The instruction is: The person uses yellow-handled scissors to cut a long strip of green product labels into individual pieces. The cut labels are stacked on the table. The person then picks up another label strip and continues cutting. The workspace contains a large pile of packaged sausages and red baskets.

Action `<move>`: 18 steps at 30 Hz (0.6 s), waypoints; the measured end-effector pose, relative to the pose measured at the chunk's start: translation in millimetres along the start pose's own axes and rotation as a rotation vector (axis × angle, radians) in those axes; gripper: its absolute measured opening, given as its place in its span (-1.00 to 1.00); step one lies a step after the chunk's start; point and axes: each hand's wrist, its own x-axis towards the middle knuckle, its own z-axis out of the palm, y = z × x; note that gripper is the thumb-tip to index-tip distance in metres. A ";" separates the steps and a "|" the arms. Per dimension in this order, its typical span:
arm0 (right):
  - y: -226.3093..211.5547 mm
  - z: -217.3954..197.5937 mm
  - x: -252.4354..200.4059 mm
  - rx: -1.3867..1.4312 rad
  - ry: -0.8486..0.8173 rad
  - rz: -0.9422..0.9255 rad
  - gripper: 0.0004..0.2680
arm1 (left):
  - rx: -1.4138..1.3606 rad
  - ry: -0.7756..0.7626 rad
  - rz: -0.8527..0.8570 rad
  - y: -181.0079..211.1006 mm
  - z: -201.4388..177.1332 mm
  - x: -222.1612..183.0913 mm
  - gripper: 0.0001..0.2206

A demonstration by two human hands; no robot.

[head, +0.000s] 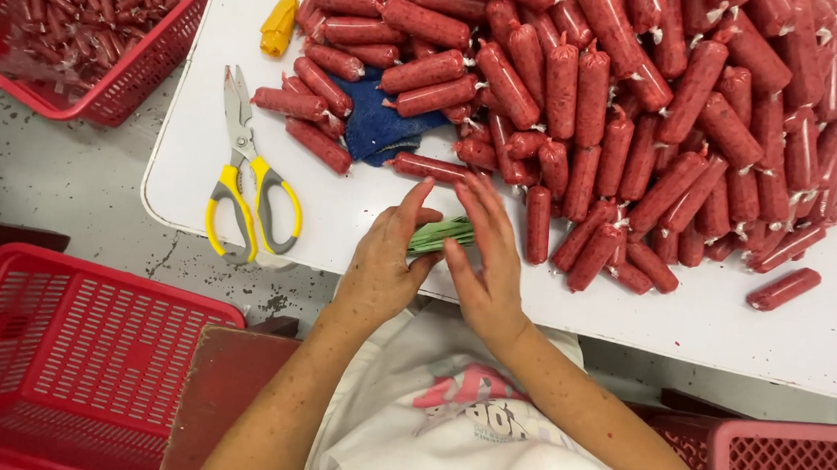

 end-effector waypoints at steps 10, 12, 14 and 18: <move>17.7 -2.0 -11.4 -0.517 -0.331 -0.322 -0.56 | 0.034 -0.016 -0.029 -2.0 0.2 -1.6 -0.10; 18.5 -5.0 -11.3 -0.569 -0.375 -0.343 -0.57 | 0.043 -0.016 -0.019 -4.1 2.3 -2.7 -0.10; 16.7 -11.5 -10.3 -0.454 -0.361 -0.329 -0.54 | 0.064 -0.048 -0.036 -7.4 3.0 -0.8 -0.09; 18.7 -26.0 1.4 -0.266 -0.270 -0.268 -0.42 | -0.035 0.027 -0.060 -4.3 2.1 -4.2 -0.19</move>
